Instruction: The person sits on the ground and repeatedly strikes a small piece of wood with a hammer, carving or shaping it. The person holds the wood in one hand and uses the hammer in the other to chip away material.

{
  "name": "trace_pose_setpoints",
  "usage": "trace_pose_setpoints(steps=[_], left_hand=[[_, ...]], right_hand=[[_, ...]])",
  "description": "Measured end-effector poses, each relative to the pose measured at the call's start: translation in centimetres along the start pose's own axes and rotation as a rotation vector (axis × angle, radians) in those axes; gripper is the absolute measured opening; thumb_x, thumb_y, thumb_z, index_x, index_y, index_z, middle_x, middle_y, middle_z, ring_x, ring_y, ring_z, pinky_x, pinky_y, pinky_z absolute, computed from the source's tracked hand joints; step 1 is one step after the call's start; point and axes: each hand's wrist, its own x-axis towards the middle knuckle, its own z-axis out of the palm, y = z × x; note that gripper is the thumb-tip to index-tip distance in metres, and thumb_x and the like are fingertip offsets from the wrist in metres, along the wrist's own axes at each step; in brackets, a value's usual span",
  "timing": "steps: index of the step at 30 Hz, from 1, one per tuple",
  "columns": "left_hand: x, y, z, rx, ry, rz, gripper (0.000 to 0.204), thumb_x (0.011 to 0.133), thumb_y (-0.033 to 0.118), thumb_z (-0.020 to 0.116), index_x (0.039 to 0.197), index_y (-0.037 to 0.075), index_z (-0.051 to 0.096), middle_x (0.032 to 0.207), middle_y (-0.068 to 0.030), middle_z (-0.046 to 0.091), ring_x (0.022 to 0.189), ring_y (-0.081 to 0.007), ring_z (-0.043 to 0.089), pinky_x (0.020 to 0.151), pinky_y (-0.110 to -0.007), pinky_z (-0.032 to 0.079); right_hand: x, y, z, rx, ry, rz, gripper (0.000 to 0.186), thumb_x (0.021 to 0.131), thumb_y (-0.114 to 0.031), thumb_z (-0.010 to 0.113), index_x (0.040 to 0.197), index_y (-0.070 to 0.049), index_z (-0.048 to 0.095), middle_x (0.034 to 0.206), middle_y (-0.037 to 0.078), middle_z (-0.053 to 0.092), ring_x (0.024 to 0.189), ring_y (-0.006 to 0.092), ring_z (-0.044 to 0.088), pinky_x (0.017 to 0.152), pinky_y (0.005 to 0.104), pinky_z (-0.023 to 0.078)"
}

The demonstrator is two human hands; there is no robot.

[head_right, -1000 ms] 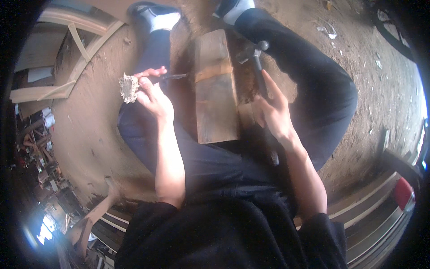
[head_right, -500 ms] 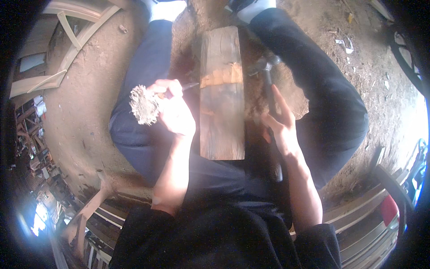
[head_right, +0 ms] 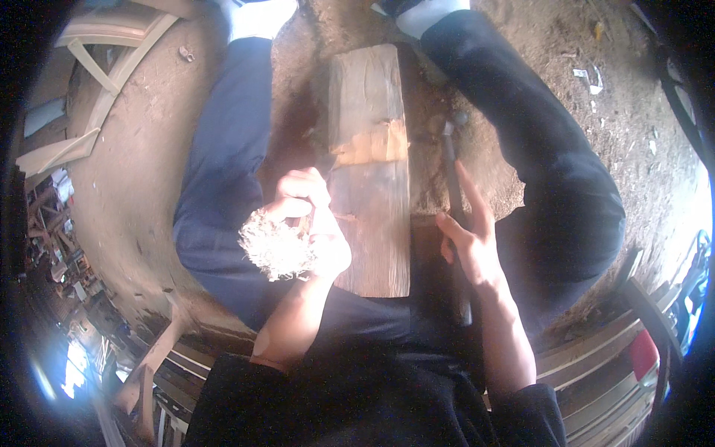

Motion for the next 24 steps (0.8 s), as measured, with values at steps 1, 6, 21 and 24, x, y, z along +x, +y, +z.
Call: trace_pose_setpoints(steps=[1,6,21,24], left_hand=[[0.3,0.0,0.0,-0.008,0.003,0.001,0.037,0.080,0.025,0.081,0.086,0.006,0.050,0.089,-0.0081,0.052,0.078,-0.0197,0.049,0.072,-0.035,0.043],[1.6,0.9,0.1,-0.042,-0.031,-0.002,0.034,0.086,0.027,0.071,0.091,0.007,0.045,0.094,-0.0112,0.051,0.082,-0.0208,0.045,0.074,-0.037,0.040],[0.9,1.0,0.5,-0.045,-0.053,0.034,0.022,0.078,0.005,0.071,0.080,0.005,0.049,0.086,-0.0100,0.052,0.077,-0.0224,0.048,0.072,-0.038,0.043],[0.7,0.3,0.5,-0.069,-0.016,0.031,0.026,0.078,0.006,0.071,0.079,0.005,0.045,0.087,-0.0104,0.053,0.079,-0.0227,0.049,0.075,-0.038,0.044]], right_hand=[[0.1,0.1,0.0,-0.006,0.007,-0.001,0.085,0.091,-0.002,0.065,0.166,-0.007,0.024,0.078,0.006,0.063,0.049,0.0093,0.052,0.043,0.0247,0.042],[0.4,-0.3,0.0,-0.026,0.006,0.059,0.084,0.092,-0.001,0.064,0.166,-0.008,0.026,0.075,0.004,0.061,0.049,0.0092,0.052,0.043,0.0245,0.042],[0.5,-0.3,0.0,-0.042,-0.007,0.070,0.084,0.092,-0.006,0.065,0.167,-0.007,0.025,0.072,0.003,0.058,0.049,0.0091,0.050,0.044,0.0254,0.041],[0.3,-0.1,0.0,-0.011,0.003,0.046,0.084,0.093,-0.010,0.065,0.167,-0.007,0.025,0.071,0.003,0.056,0.049,0.0093,0.049,0.044,0.0256,0.041]])
